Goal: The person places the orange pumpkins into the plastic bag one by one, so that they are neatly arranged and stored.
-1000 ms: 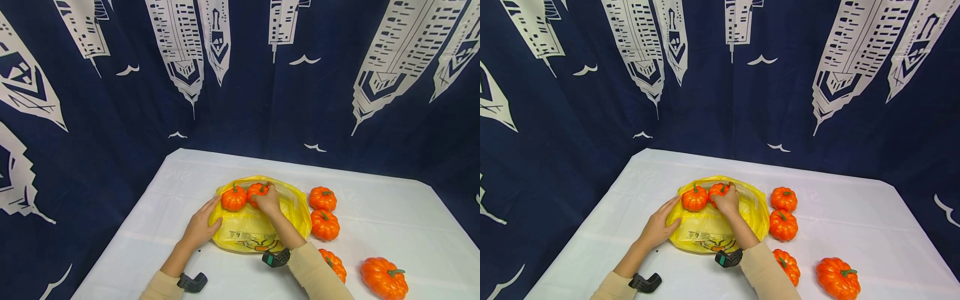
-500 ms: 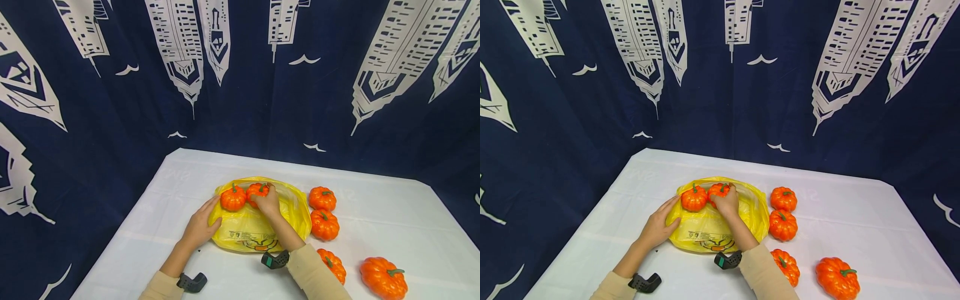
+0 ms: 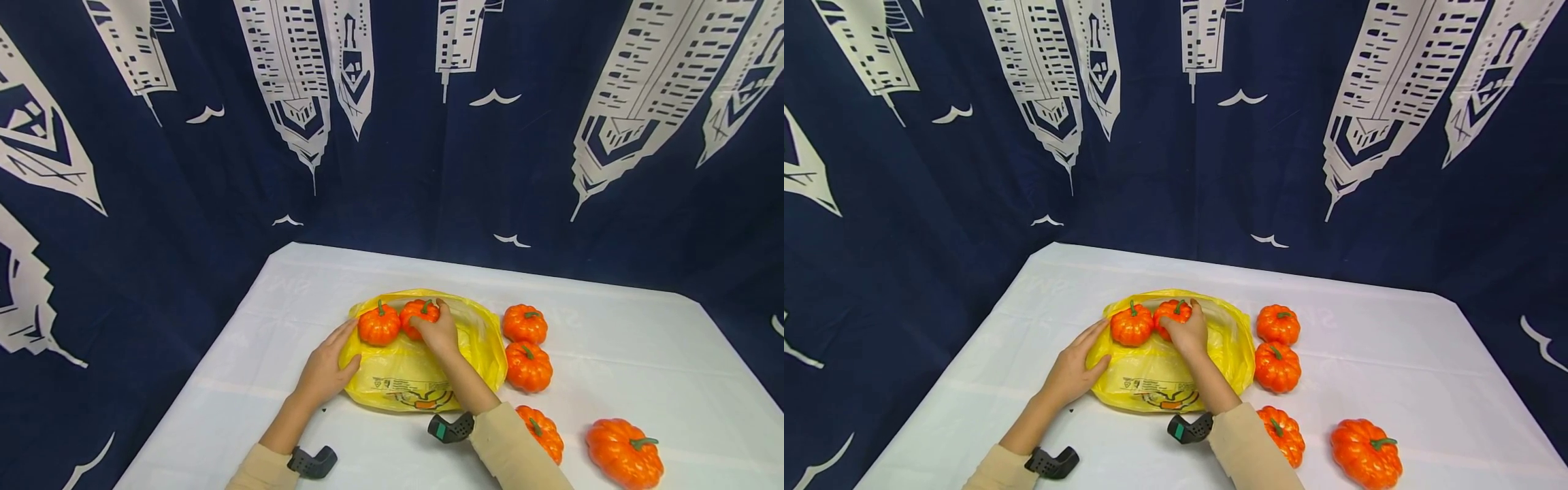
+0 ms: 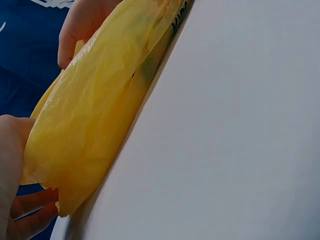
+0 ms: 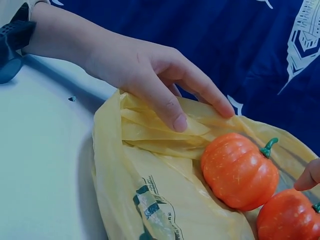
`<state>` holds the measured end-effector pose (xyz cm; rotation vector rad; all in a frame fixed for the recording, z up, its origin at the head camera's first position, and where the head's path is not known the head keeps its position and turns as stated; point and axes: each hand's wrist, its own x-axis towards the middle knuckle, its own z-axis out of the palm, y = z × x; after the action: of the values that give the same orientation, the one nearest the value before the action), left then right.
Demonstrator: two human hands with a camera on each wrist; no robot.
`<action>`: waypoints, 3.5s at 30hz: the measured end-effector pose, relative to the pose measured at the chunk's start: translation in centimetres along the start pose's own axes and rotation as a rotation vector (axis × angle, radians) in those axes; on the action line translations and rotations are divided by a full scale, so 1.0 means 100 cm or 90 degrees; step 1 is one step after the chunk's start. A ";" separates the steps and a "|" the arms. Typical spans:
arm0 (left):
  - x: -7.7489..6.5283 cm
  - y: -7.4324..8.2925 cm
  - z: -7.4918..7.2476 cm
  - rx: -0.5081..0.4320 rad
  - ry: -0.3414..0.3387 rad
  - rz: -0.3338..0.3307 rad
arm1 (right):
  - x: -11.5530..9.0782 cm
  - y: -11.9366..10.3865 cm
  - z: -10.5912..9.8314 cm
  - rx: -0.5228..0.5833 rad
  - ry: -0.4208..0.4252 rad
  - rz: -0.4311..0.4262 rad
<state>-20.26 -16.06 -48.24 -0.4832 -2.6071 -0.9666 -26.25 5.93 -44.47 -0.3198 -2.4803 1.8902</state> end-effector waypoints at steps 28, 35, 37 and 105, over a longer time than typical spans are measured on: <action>0.000 0.006 -0.002 -0.002 -0.004 -0.012 | -0.048 -0.014 -0.039 0.014 -0.070 -0.030; 0.000 0.005 -0.002 -0.001 -0.007 -0.016 | -0.063 -0.013 -0.051 0.030 -0.072 -0.057; -0.001 0.005 -0.002 0.001 -0.006 -0.017 | -0.066 -0.014 -0.054 0.035 -0.070 -0.070; 0.000 0.001 0.000 0.004 0.007 -0.001 | -0.145 0.058 -0.269 0.203 0.388 -0.089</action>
<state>-20.24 -16.01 -48.18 -0.4721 -2.6009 -0.9587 -7.73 30.60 -40.94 -0.5875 -1.7411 1.7523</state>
